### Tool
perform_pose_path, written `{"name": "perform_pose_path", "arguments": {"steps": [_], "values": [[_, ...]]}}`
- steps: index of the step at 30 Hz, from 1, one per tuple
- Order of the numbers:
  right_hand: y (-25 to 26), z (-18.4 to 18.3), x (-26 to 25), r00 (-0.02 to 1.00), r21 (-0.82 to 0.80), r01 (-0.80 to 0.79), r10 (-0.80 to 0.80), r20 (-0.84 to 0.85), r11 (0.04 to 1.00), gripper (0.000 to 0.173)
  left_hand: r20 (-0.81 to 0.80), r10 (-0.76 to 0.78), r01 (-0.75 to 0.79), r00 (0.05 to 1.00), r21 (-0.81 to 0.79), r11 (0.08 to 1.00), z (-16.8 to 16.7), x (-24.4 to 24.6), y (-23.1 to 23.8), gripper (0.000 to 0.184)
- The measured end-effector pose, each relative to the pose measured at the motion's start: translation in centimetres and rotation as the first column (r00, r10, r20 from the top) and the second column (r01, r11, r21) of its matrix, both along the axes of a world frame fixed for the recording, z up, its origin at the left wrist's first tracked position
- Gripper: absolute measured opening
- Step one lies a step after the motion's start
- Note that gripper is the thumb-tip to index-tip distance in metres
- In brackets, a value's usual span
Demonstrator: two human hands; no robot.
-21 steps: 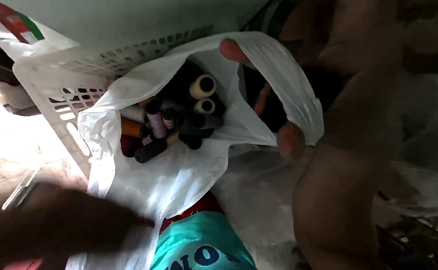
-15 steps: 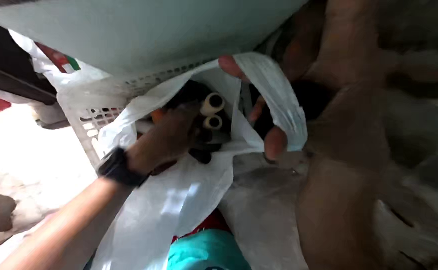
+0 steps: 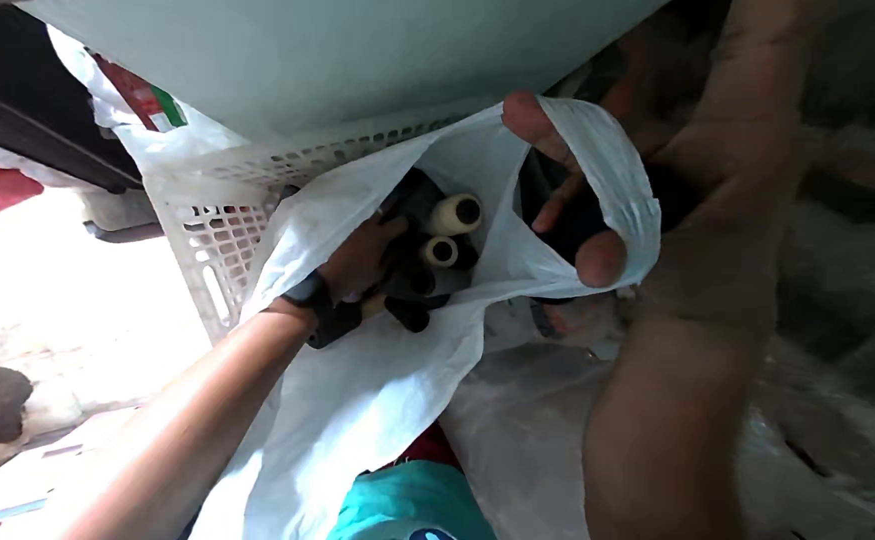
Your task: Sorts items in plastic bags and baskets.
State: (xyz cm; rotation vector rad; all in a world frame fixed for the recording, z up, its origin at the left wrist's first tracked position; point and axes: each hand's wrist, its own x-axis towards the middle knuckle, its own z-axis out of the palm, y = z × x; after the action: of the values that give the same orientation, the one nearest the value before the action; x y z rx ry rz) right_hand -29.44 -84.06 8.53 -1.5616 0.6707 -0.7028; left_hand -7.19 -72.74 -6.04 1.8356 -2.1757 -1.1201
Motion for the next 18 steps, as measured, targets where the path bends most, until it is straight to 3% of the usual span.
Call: {"name": "perform_pose_path", "arguments": {"steps": [4,7,13,16,18], "values": [[-0.3,0.1,0.1,0.999,0.028,-0.026,0.026,0.032,0.999,0.135,0.055,-0.209,0.211,0.976,-0.049,0.976,-0.8,0.4,3.3,0.051],[-0.2,0.9,0.3,1.0,0.06,-0.025,0.025,-0.005,0.998,0.137,0.085,-0.235,0.229,0.968,0.078,0.97,-0.4,0.4,3.6,0.057],[0.0,1.7,0.0,0.991,0.032,-0.045,0.048,-0.127,0.998,0.14,0.076,-0.191,0.178,0.979,0.148,0.973,0.2,-0.1,3.4,0.06],[0.2,2.3,-0.6,0.967,0.076,-0.097,0.113,-0.229,0.992,0.14,0.052,-0.133,0.113,0.99,0.285,0.952,3.8,0.0,3.9,0.047],[0.8,3.0,-1.5,0.919,0.119,-0.153,0.185,-0.347,0.981,0.129,-0.136,-0.041,0.088,0.99,0.36,0.929,8.7,1.7,5.1,0.034]]}}
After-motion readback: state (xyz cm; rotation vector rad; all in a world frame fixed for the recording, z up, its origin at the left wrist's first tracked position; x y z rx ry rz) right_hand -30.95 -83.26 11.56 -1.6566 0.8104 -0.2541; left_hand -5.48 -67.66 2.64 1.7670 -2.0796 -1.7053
